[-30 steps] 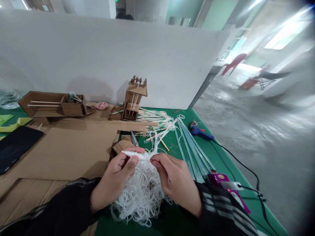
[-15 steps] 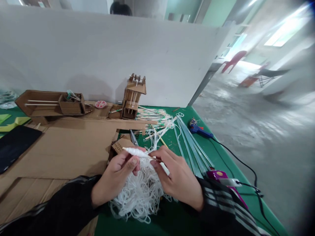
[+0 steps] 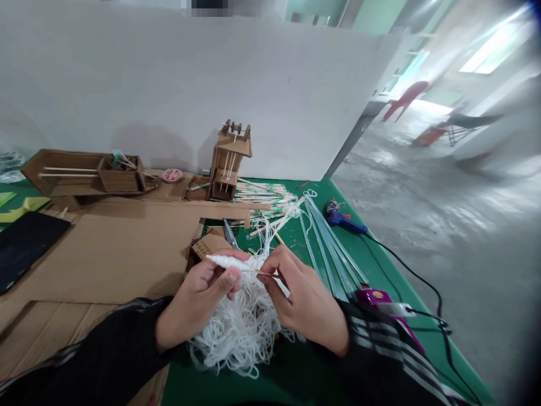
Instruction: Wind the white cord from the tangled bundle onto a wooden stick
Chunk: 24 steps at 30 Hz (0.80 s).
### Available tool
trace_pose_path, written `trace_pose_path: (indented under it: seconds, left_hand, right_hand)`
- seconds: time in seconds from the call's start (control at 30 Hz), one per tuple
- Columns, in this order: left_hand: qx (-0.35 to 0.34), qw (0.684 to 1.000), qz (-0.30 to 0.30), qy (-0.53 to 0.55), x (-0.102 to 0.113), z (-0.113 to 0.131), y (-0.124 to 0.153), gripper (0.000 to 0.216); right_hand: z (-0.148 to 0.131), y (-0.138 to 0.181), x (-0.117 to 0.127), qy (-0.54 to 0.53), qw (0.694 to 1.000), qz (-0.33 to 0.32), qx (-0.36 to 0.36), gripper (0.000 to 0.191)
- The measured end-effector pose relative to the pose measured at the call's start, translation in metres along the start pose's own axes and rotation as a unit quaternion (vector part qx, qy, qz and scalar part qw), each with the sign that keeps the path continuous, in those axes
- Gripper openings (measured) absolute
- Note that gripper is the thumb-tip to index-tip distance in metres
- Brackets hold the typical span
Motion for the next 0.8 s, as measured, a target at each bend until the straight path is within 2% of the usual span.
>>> trace_pose_path:
  seconds: [0.07,0.17,0.37,0.53,0.73,0.8]
  left_hand:
    - [0.002,1.0,-0.009,-0.01,-0.0012,-0.0004,0.0005,0.024]
    - [0.009,0.999,-0.024,-0.02,-0.0036,-0.002,0.0006,0.028]
    - [0.012,1.0,-0.023,-0.007,-0.0033,-0.0025,0.0009,0.026]
    - [0.017,0.999,-0.036,-0.019,-0.0053,-0.0003,0.0002,0.022]
    - [0.027,0.999,-0.038,-0.015,-0.0055,-0.0017,-0.0017,0.024]
    - [0.031,0.999,-0.04,-0.01,-0.0062,-0.002,-0.0022,0.024]
  right_hand:
    - [-0.001,-0.0001,0.0,-0.001,1.0,0.002,0.017,0.009]
    - [-0.0021,-0.0005,-0.0017,0.005,0.999,-0.01,0.034,0.016]
    - [0.0014,0.0008,-0.0048,-0.009,1.0,-0.012,0.002,0.003]
    - [-0.0019,0.0013,-0.0064,-0.003,0.999,-0.017,0.037,0.015]
    - [0.0011,0.0019,-0.0054,-0.002,1.0,-0.019,0.012,0.004]
    - [-0.0002,0.0016,-0.0052,-0.005,1.0,-0.013,0.028,0.008]
Point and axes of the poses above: each hand's wrist, its own y-axis away from the middle knuckle, its own x-axis out of the back of the hand, z = x × y, the point moved 6 cm from there along -y, towards the middle knuckle, and after that the axes turned 15 degrees about x, right-handed, at the moved point
